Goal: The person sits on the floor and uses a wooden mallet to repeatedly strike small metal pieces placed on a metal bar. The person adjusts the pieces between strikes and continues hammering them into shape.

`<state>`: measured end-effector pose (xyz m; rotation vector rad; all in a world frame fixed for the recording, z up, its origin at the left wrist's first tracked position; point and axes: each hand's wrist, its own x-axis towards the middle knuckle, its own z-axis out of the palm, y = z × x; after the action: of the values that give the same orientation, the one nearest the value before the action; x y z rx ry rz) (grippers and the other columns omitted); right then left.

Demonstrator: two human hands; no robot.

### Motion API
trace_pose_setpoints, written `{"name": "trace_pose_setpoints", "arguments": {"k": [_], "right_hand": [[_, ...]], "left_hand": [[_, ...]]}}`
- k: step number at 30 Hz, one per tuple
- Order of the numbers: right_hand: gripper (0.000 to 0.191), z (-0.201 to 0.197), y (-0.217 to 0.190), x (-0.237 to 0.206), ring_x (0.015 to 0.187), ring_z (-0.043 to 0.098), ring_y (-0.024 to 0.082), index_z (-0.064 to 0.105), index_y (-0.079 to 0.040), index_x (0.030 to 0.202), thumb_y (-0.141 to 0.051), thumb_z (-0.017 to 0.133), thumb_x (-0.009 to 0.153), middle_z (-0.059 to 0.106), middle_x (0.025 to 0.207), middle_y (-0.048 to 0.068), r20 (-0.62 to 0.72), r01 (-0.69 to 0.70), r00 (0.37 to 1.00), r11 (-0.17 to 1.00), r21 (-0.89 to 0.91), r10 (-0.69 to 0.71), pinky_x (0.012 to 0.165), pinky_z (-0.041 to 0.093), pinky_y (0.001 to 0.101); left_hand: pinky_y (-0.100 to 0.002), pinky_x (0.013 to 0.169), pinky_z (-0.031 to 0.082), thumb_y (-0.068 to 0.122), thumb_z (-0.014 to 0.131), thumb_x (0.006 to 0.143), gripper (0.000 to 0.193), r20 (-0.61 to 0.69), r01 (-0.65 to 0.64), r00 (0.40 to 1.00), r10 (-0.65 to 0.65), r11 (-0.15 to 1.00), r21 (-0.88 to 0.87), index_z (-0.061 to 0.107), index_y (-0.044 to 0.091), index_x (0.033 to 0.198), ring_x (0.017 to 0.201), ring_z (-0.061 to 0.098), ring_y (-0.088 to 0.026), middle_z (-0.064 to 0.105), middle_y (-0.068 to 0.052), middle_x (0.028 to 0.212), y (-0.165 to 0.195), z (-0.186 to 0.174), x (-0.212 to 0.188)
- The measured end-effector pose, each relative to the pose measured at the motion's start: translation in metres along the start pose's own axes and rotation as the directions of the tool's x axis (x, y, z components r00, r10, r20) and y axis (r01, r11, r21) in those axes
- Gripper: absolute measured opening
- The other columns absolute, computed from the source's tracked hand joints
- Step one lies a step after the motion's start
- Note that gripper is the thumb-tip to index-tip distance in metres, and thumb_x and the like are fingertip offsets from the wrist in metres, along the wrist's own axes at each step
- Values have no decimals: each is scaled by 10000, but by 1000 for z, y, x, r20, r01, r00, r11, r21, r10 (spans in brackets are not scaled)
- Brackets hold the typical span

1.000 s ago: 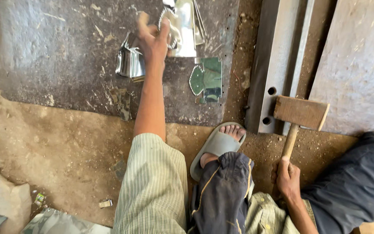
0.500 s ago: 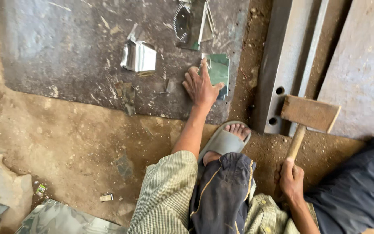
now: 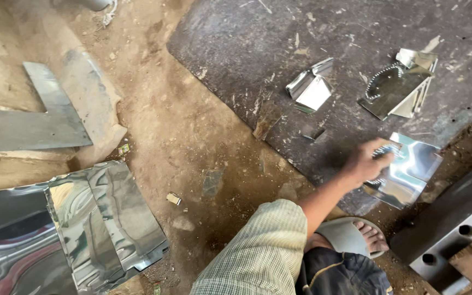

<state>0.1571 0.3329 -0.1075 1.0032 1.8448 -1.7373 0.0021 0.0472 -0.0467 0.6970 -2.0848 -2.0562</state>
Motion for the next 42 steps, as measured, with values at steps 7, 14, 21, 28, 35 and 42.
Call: {"name": "trace_pose_setpoints", "arguments": {"k": [7,14,21,28,35,42], "right_hand": [[429,25,-16,-3,439,426,142,541,-73,768,-356,477,1084,463,589,14,14,-12,1000,1000,4,12,385,309,320],[400,-85,11,-20,431,413,133,544,-88,776,-356,496,1069,444,584,-6,38,-11,999,1000,25,10,376,300,316],[514,-101,15,-38,431,467,128,554,-48,745,-413,401,1073,492,546,25,70,106,993,988,-114,-98,401,388,297],[537,-99,-3,-47,422,478,130,540,-40,733,-433,407,1074,491,535,35,92,140,988,976,-164,-126,398,399,296],[581,-95,-15,-52,427,480,117,541,-40,711,-454,383,1087,481,526,26,74,136,990,966,-219,-122,403,408,288],[519,-77,-53,-74,453,516,108,581,-21,727,-370,452,1088,531,550,24,28,379,913,825,-420,-406,418,420,280]], "left_hand": [[-316,469,479,204,725,978,373,372,88,928,28,953,-291,606,52,1297,720,550,-212,660,-235,1103,-2,63,-2],[-355,1024,576,190,682,928,641,279,-510,835,474,857,72,454,114,1523,1206,684,-206,621,-119,1415,-24,101,-5],[-245,722,521,338,903,802,851,557,-432,769,312,897,94,491,311,1546,775,529,-113,509,-21,945,-36,105,-14],[-366,811,607,506,896,800,915,550,-383,815,183,882,275,435,355,1575,786,619,-148,536,-38,1011,-49,95,-13],[-442,1032,590,623,882,697,1108,640,-299,750,169,949,101,301,333,1594,957,744,-202,592,-135,1229,-72,94,-4],[-606,1158,383,714,848,713,1181,607,-468,752,257,856,218,245,356,1662,1309,601,-356,586,-186,1463,-82,97,-5]]}}
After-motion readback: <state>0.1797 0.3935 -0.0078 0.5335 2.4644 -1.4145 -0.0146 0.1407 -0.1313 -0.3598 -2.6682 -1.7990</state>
